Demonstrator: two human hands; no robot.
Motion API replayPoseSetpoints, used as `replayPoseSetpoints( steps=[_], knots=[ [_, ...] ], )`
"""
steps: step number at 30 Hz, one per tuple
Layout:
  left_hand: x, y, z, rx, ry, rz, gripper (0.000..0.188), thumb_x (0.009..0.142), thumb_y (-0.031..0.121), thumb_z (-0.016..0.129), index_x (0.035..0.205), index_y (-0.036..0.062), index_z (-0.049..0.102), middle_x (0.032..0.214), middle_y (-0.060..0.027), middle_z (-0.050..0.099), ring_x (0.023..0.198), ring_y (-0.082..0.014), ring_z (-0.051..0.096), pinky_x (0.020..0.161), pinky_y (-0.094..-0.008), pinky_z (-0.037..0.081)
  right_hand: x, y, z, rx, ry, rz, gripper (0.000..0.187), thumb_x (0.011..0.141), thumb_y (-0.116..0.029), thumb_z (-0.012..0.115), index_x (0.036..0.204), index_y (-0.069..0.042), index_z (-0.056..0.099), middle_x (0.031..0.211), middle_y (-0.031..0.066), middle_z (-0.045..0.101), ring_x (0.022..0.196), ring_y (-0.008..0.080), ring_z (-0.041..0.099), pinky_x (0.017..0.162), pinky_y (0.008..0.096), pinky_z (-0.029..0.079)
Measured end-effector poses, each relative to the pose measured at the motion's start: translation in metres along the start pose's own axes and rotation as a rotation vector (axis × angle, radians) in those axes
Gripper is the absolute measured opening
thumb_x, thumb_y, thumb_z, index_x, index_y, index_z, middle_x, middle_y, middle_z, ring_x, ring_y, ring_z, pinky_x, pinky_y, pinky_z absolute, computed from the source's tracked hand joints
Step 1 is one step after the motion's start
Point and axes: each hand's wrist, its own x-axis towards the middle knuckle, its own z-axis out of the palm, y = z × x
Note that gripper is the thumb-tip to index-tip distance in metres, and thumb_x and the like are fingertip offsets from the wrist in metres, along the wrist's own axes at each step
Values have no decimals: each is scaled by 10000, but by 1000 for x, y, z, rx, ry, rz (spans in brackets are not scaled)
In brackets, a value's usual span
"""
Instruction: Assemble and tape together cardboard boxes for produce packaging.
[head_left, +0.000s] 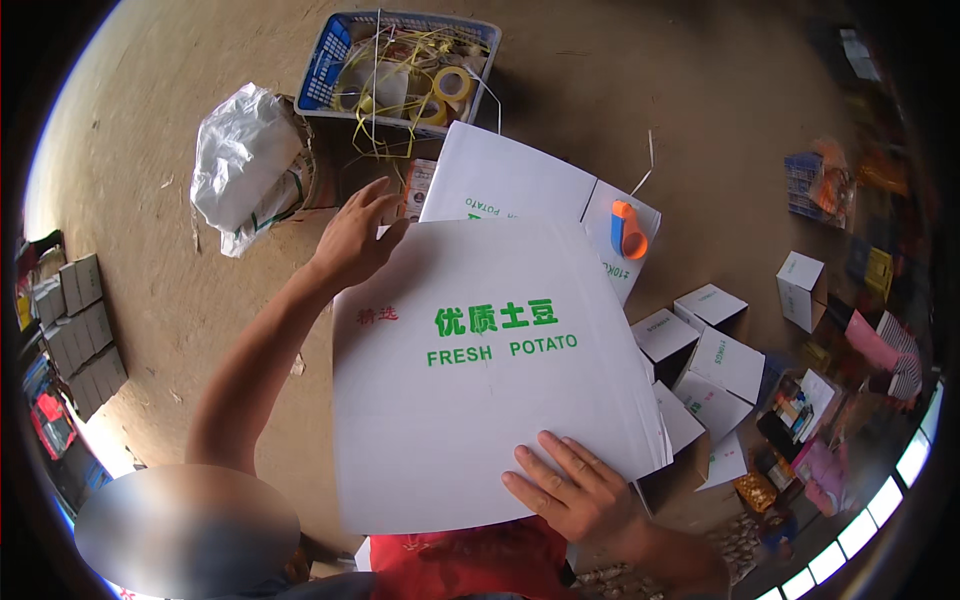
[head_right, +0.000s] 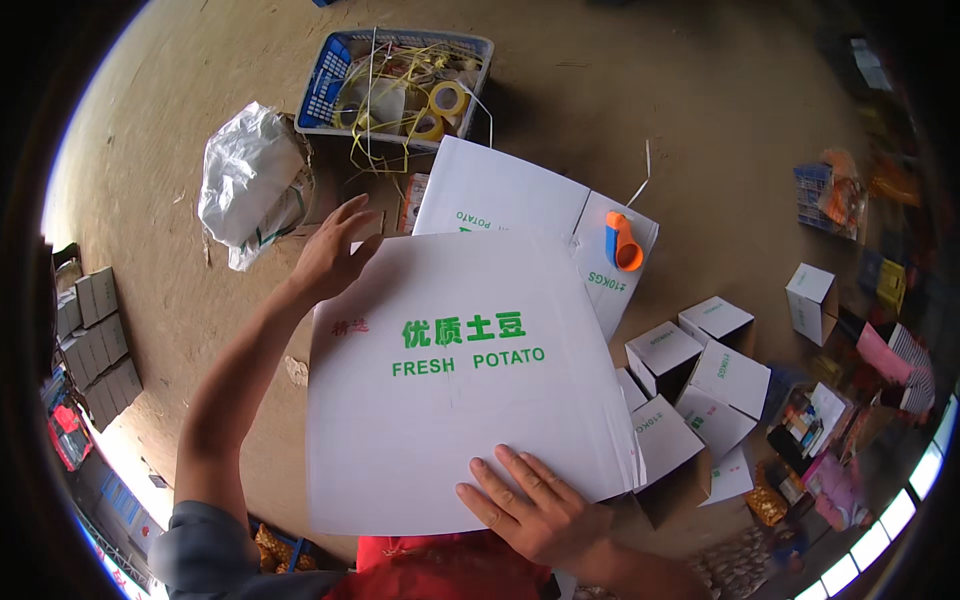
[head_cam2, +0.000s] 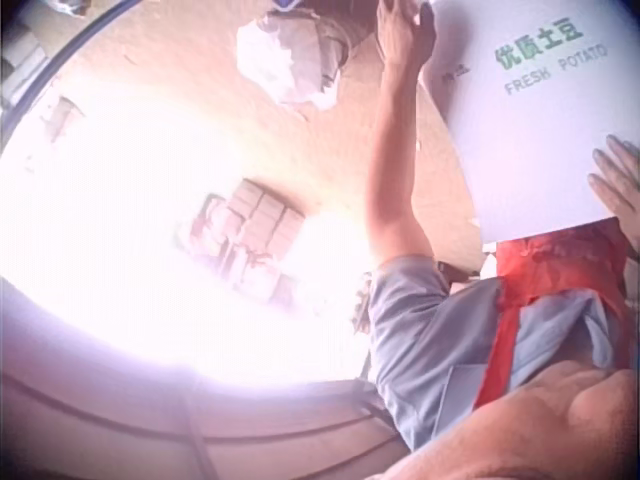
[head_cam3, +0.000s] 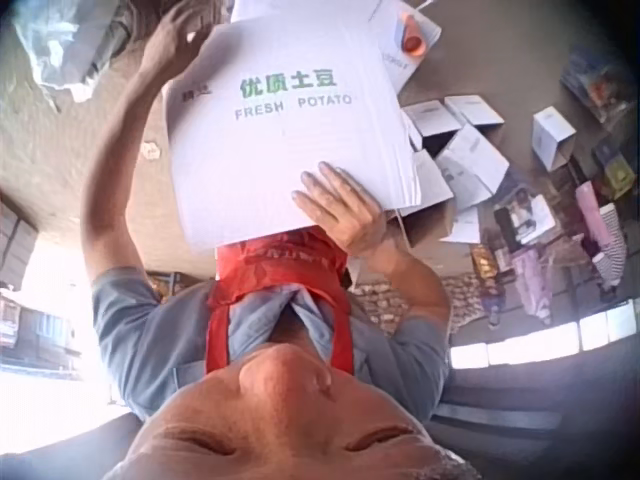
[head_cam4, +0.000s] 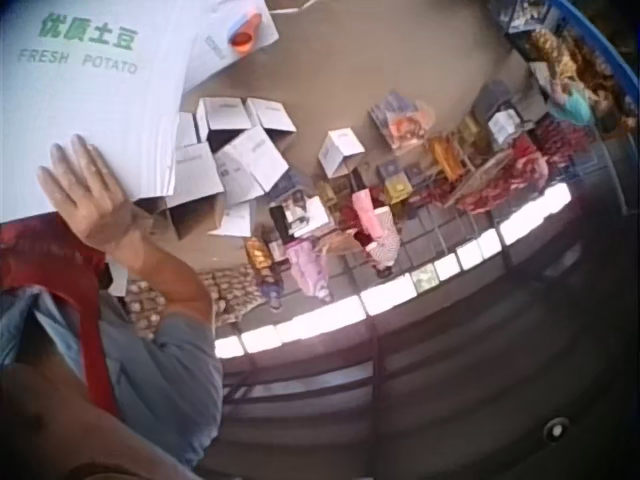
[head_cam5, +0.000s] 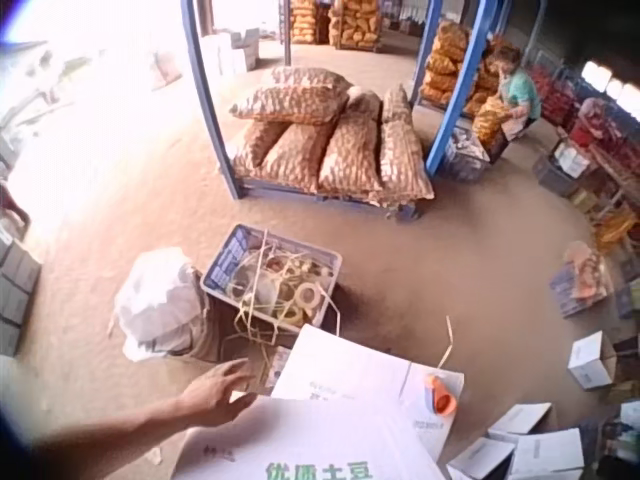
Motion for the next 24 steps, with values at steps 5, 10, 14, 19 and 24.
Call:
replayPoseSetpoints(
  steps=[5, 10, 14, 19, 24],
  knots=[
    [64, 41, 40, -183, -733, -321, 669, 966, 589, 611, 1306, 15, 672, 1318, -283, 651, 1231, -385, 637, 1043, -440, 489, -15, -17, -1, 28, -7, -8, 295, 1020, -259, 564, 1248, -212, 745, 1298, 26, 727, 1223, 274, 681, 1056, 377, 533],
    [61, 66, 28, -114, -547, -258, 641, 902, 616, 684, 1205, 55, 743, 1112, -194, 753, 1044, -325, 726, 930, -418, 547, -34, -19, 9, 93, 32, 46, 281, 1010, -232, 590, 1243, -197, 743, 1308, 23, 722, 1236, 266, 673, 1071, 381, 524],
    [69, 85, 5, -102, -332, -193, 599, 890, 595, 710, 1165, 65, 751, 1039, -181, 762, 977, -336, 735, 899, -433, 556, -37, -15, 16, 105, 52, 47, 260, 984, -217, 629, 1211, -186, 751, 1293, 19, 726, 1227, 255, 677, 1054, 382, 538],
    [93, 87, -5, 3, -21, 13, 513, 942, 523, 677, 1153, 60, 738, 1013, -178, 761, 981, -358, 727, 889, -464, 553, -25, 8, 16, 0, 22, 26, 259, 983, -217, 615, 1199, -159, 746, 1318, 28, 715, 1246, 255, 668, 1099, 390, 503],
    [102, 72, 4, 174, -287, -22, 458, 1063, 404, 522, 1296, 44, 682, 1306, -202, 687, 1257, -356, 629, 1079, -413, 475, 25, 101, 37, -68, 243, 95, 238, 907, -85, 648, 1104, -122, 776, 1165, 98, 758, 1118, 291, 722, 997, 423, 573]
  ],
)
